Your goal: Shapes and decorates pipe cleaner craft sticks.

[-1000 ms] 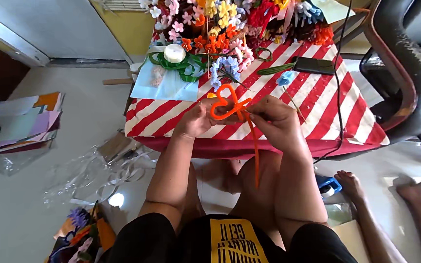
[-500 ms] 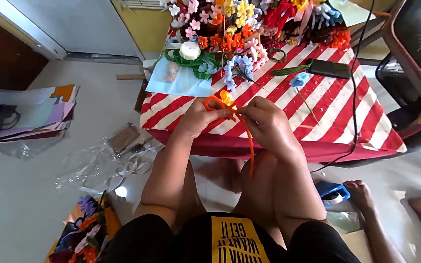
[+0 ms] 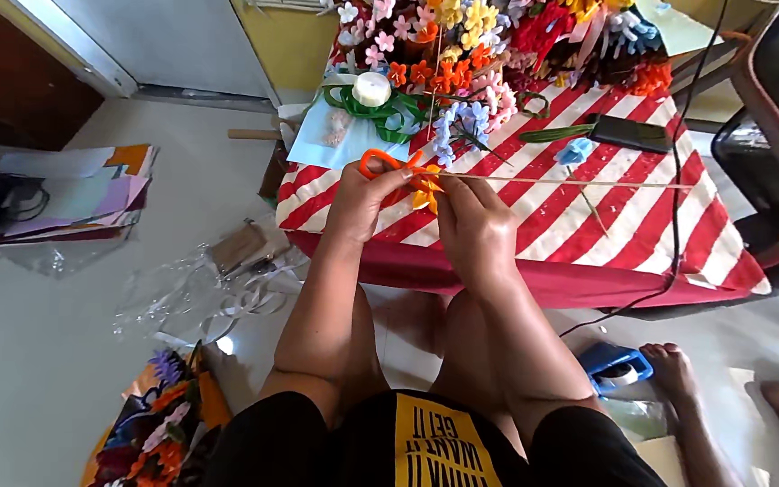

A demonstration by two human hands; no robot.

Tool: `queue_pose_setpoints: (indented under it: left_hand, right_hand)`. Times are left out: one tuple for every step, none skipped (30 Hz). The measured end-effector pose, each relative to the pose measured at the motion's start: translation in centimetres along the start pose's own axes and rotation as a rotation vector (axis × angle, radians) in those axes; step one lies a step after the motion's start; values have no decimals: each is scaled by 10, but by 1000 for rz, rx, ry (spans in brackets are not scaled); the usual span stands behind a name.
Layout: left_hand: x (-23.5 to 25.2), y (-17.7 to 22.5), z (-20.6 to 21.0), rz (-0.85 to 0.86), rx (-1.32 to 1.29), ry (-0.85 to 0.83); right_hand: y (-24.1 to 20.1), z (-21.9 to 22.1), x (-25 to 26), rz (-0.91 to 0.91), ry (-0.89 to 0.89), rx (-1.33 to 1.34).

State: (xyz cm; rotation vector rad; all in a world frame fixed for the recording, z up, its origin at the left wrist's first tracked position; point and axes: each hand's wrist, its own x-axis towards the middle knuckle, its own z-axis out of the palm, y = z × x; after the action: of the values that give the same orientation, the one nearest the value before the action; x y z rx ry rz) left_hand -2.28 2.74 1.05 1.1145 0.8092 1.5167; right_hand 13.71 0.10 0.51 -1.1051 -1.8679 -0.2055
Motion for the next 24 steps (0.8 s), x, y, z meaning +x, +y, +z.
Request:
queue_pose_setpoints:
  left_hand:
    - [0, 0, 1, 7, -17, 2]
    - [0, 0, 2, 14, -29, 0]
    - [0, 0, 2, 21, -39, -5]
    - [0, 0, 2, 31, -40, -14]
    - [-1, 0, 1, 41, -36, -25]
    - [-1, 0, 0, 57, -28, -35]
    - [-1, 0, 0, 73, -16, -39]
    - [-1, 0, 0, 90, 3, -43]
    - [0, 0, 0, 108, 27, -45]
    - [0, 0, 0, 125, 55, -45]
    - [1, -1, 0, 141, 87, -44]
    - [2, -2, 0, 154, 123, -43]
    - [3, -3, -1, 164, 153, -44]
    - [3, -4, -2, 169, 173, -48]
    - [4, -4, -2, 174, 191, -57]
    - [4, -3, -3, 180, 218, -67]
    - [3, -2, -3, 187, 255, -74]
    - [3, -1, -1, 192, 292, -79]
    - [3, -1, 0, 203, 330, -83]
    - [3, -2, 2, 217, 368, -80]
    - [2, -4, 5, 227, 404, -71]
    - [2, -4, 8, 237, 438, -63]
    - [2, -5, 11, 244, 472, -57]
    - [1, -5, 13, 246, 498, -58]
  right_hand:
    - [0, 5, 1, -13, 41, 17]
    - [0, 9, 2, -27, 66, 29]
    - [0, 11, 4, -44, 78, 36]
    - [1, 12, 5, -55, 77, 43]
    - [2, 13, 6, -66, 71, 54]
    - [3, 15, 7, -77, 64, 64]
    - [5, 16, 7, -89, 54, 77]
    - [6, 16, 7, -97, 45, 88]
    - [7, 16, 7, -101, 39, 98]
    - [7, 16, 6, -99, 33, 106]
    - [7, 15, 5, -96, 28, 116]
    - [5, 15, 4, -93, 24, 127]
    - [3, 15, 3, -85, 16, 131]
    - [2, 14, 3, -74, 4, 130]
    - [0, 12, 2, -65, -5, 125]
    - [-2, 9, 2, -61, -9, 117]
    - [-2, 6, 2, -62, -12, 108]
    - [-2, 3, 2, -67, -11, 97]
    - [-1, 1, 2, -69, -8, 83]
    - [0, -1, 2, -68, -6, 71]
    - [1, -4, 2, -65, -7, 63]
    - [2, -6, 3, -66, -5, 60]
    - [4, -9, 4, -68, -2, 60]
    - [6, -11, 5, -71, 7, 55]
